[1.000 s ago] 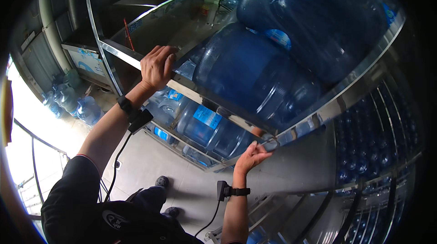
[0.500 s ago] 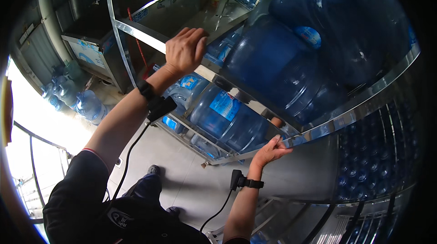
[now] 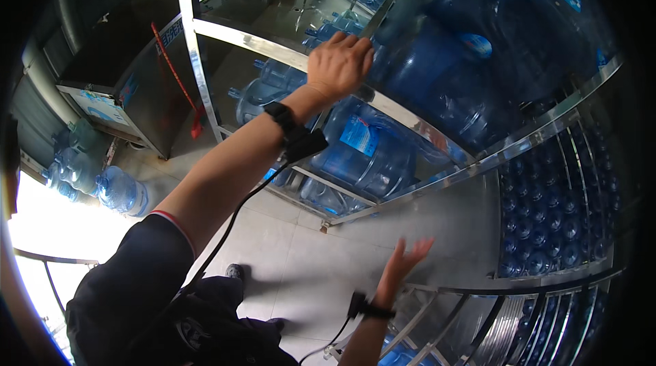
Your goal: Cleaning a large stainless steel industrial sink using a long-handled brush and water.
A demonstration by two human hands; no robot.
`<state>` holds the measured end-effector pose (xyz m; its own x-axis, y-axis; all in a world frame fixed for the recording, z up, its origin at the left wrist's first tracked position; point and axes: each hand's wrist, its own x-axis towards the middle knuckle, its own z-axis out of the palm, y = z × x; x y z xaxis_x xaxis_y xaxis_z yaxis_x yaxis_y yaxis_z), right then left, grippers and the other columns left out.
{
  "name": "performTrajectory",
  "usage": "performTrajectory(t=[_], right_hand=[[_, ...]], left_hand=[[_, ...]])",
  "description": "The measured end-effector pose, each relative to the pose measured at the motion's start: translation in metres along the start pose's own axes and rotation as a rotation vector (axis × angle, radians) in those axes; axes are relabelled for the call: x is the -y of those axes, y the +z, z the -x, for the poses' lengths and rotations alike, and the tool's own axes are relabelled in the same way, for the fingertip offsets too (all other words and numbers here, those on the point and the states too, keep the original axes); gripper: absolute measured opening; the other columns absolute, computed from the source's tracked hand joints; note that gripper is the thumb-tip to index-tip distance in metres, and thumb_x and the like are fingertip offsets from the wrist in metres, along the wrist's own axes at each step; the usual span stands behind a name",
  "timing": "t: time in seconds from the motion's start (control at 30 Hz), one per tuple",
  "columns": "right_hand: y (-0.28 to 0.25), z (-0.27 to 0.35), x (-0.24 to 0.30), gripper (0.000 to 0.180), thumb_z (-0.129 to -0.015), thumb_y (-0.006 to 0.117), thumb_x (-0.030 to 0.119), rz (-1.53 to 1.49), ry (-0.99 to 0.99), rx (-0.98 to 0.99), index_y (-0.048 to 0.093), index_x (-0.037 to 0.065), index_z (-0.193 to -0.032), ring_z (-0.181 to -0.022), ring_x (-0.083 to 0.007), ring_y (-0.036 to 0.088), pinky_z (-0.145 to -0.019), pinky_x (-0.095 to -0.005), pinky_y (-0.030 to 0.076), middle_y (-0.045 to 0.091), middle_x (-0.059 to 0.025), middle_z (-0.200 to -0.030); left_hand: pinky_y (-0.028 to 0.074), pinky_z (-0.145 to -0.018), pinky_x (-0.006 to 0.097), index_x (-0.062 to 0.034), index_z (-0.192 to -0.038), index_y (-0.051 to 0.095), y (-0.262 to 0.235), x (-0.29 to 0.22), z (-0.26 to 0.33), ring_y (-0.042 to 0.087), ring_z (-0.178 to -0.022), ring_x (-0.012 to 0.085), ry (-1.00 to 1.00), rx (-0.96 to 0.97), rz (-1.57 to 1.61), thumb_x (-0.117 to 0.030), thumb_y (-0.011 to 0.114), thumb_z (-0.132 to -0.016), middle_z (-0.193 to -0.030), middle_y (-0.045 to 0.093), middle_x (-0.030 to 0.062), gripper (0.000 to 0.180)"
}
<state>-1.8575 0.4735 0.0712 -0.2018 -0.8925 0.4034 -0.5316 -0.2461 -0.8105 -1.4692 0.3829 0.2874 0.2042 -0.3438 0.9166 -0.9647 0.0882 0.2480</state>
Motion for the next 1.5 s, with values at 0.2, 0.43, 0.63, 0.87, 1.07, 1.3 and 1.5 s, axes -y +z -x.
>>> performTrajectory(t=[0.2,0.43,0.63,0.87,1.07,1.3,1.5], right_hand=[[-0.112,0.329,-0.174,0.08,-0.083,0.07,0.025,0.616,0.409,0.285,0.027,-0.008,-0.142,-0.133,-0.0391,0.038,-0.111,-0.042,0.033,0.036,-0.0285,-0.144],[-0.155,0.629,-0.335,0.076,-0.079,0.068,0.059,0.921,0.388,0.259,0.059,-0.006,-0.116,-0.086,-0.0387,0.065,-0.075,-0.0478,0.054,0.066,-0.0237,-0.1],[-0.049,0.412,-0.315,0.062,-0.085,0.067,0.036,0.421,0.57,0.296,0.048,0.0,-0.132,-0.103,-0.0324,0.06,-0.09,-0.0445,0.048,0.061,-0.0196,-0.117],[0.027,0.182,-0.26,0.057,-0.082,0.067,0.012,0.274,0.224,0.331,0.044,-0.006,-0.132,-0.12,-0.033,0.05,-0.096,-0.0395,0.046,0.049,-0.0228,-0.128],[0.11,0.14,-0.149,0.05,-0.082,0.061,0.008,0.059,-0.061,0.338,0.047,-0.002,-0.129,-0.106,-0.0287,0.056,-0.081,-0.0366,0.052,0.049,-0.0193,-0.122],[0.249,0.164,-0.102,0.046,-0.081,0.065,0.012,0.025,-0.269,0.875,0.055,0.003,-0.124,-0.098,-0.0279,0.06,-0.076,-0.0337,0.052,0.059,-0.0171,-0.112],[0.417,0.174,0.037,0.04,-0.084,0.065,0.017,-0.055,-0.268,1.104,0.058,0.003,-0.121,-0.082,-0.0242,0.064,-0.071,-0.0329,0.051,0.063,-0.0156,-0.108]], left_hand=[[0.05,-0.075,0.037,-0.0135,-0.085,0.063,0.024,-0.007,0.011,0.06,-0.089,0.0237,-0.005,0.051,-0.005,-0.029,0.058,-0.089,-0.084,0.064,0.0022,0.017],[0.05,-0.072,0.036,-0.0132,-0.084,0.063,0.047,-0.012,0.027,0.06,-0.087,0.0232,0.051,-0.014,0.052,-0.03,0.06,-0.088,-0.081,0.063,0.0027,0.018],[0.05,-0.068,0.036,-0.0133,-0.079,0.062,0.044,-0.026,0.043,0.06,-0.083,0.0227,0.121,-0.141,0.051,-0.027,0.06,-0.088,-0.078,0.061,0.0022,0.017],[0.05,-0.066,0.036,-0.0139,-0.078,0.062,0.045,-0.024,0.042,0.059,-0.084,0.0223,0.102,-0.099,0.089,-0.027,0.06,-0.088,-0.078,0.059,0.0015,0.016],[0.046,-0.087,0.043,-0.0097,-0.104,0.062,0.018,0.007,0.051,0.053,-0.106,0.0289,0.282,0.284,0.371,-0.033,0.057,-0.092,-0.105,0.059,0.0079,0.026],[0.048,-0.081,0.04,-0.0068,-0.113,0.061,-0.099,0.185,0.204,0.065,-0.093,0.0284,-0.046,0.891,0.627,-0.025,0.056,-0.095,-0.103,0.067,0.0132,0.027],[0.049,-0.075,0.043,-0.0087,-0.101,0.062,-0.205,0.428,0.349,0.066,-0.085,0.034,-0.415,0.977,0.137,-0.026,0.055,-0.091,-0.088,0.067,0.0156,0.021]])
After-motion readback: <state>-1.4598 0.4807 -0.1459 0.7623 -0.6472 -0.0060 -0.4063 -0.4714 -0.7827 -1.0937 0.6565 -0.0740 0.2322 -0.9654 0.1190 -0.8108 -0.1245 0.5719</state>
